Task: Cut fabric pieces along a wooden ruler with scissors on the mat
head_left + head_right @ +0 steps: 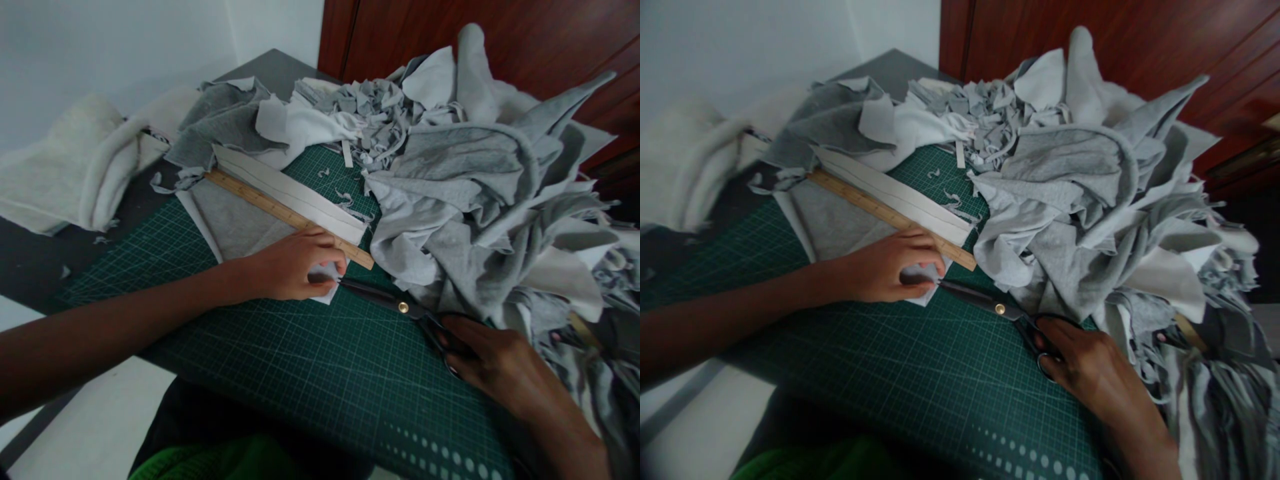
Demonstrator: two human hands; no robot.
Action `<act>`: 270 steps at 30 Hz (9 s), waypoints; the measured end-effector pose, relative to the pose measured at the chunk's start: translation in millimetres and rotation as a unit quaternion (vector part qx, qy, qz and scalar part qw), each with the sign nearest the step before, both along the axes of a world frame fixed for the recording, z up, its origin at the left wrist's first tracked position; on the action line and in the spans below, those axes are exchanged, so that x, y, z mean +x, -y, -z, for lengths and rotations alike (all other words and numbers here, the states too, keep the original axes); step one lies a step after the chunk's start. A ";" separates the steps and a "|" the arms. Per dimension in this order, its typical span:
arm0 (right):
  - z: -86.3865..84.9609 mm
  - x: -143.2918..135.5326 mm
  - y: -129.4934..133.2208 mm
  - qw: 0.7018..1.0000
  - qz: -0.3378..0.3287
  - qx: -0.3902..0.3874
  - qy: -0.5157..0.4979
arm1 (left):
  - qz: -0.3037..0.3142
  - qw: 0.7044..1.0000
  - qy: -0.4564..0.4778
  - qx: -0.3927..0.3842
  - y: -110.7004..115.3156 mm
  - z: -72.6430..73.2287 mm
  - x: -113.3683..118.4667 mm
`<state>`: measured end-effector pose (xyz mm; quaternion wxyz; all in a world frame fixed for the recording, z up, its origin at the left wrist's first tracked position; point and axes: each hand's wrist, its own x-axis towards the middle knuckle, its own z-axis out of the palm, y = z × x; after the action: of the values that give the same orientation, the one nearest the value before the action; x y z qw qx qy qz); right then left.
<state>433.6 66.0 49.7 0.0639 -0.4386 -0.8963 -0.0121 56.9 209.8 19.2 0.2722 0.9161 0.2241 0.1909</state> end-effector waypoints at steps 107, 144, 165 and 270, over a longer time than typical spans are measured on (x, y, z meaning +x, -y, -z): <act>-1.5 0.0 5.2 0.998 0.012 -0.064 0.019 | 0.015 1.000 -0.019 0.012 1.6 -3.8 -3.7; -1.2 6.3 5.9 0.988 0.062 -0.139 -0.014 | 0.024 0.999 -0.022 0.013 2.6 -7.0 -5.1; 0.7 10.4 3.0 0.991 0.058 -0.122 -0.023 | 0.022 1.000 -0.006 0.006 2.1 -4.4 -6.1; -12.3 -8.7 0.9 0.990 0.049 -0.128 -0.043 | 0.026 0.999 -0.015 0.024 2.1 -3.6 -5.1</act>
<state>424.9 65.1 62.0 0.0447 -0.4866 -0.8645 0.1180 51.9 207.7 22.8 0.2511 0.9308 0.1999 0.1751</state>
